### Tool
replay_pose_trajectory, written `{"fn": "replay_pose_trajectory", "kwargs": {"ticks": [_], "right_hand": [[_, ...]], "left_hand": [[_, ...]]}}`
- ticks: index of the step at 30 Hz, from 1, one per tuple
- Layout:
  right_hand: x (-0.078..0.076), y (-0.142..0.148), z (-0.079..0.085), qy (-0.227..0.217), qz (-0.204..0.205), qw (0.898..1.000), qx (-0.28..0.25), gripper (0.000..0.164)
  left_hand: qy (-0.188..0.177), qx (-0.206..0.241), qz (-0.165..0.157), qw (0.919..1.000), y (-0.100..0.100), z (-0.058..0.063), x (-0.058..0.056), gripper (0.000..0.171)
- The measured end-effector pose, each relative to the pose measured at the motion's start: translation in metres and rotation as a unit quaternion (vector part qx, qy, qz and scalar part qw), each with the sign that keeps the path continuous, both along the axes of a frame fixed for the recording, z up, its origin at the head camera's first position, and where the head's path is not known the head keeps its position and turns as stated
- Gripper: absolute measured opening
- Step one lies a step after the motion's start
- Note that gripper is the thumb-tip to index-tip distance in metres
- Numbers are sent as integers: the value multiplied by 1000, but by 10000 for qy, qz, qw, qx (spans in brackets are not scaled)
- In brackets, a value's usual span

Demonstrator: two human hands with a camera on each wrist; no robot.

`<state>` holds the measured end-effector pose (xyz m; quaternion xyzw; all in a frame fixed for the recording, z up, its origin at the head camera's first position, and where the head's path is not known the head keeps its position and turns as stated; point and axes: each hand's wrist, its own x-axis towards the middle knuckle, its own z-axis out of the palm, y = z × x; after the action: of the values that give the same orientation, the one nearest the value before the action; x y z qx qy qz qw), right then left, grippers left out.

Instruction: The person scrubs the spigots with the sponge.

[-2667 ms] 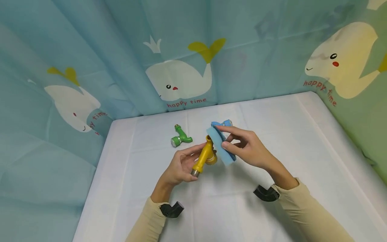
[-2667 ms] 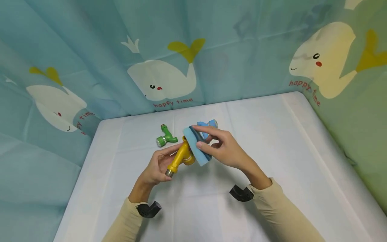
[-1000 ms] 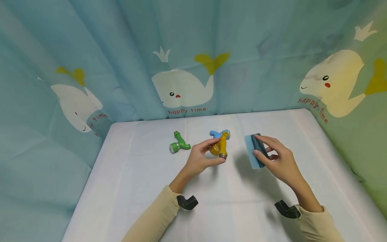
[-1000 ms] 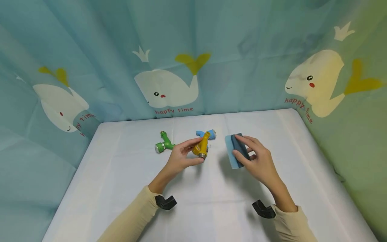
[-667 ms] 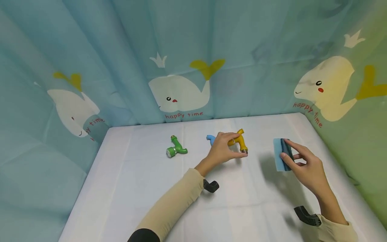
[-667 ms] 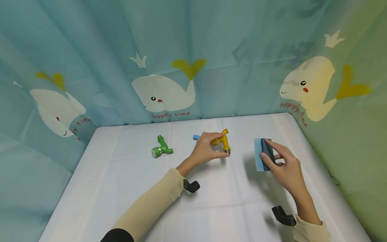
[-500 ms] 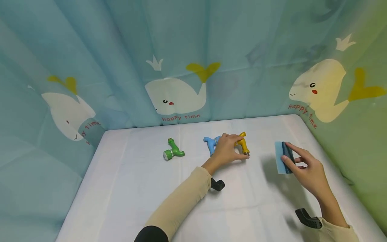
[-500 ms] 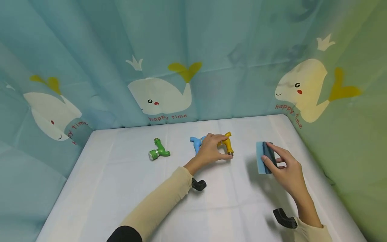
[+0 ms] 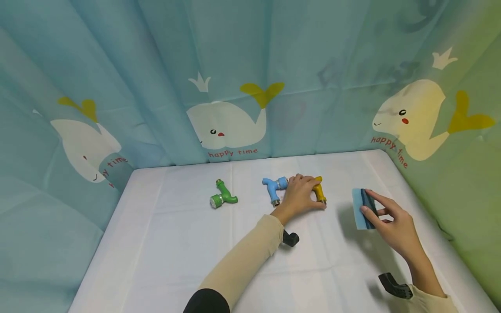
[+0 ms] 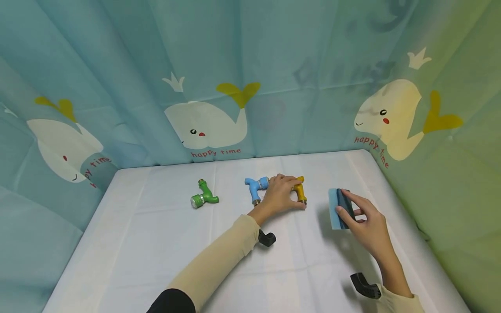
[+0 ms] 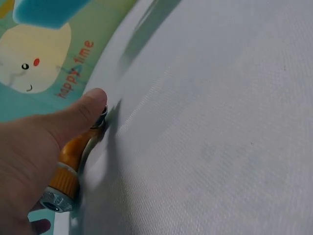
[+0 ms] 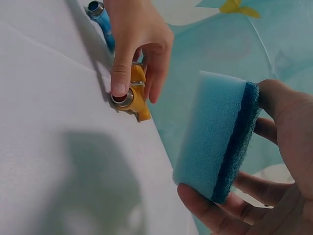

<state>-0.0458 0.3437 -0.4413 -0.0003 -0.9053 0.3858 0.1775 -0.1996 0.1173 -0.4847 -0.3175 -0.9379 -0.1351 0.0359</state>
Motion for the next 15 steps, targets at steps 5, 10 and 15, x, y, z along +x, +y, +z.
{"fn": "replay_pose_trajectory", "kwargs": {"ticks": [5,10,15], "right_hand": [[-2,-3,-2,7,92,10000,-32,54],[-3,-4,-3,3,136,9999,-34,55],[-3,-5,-2,25,126,9999,36,56]], "left_hand": [[13,61,-227,9997,-11,6,-1,93],[-187,545,-505,9971,-44,22,-2,89],[-562,785,-455,9943,-93,30,-4,92]]}}
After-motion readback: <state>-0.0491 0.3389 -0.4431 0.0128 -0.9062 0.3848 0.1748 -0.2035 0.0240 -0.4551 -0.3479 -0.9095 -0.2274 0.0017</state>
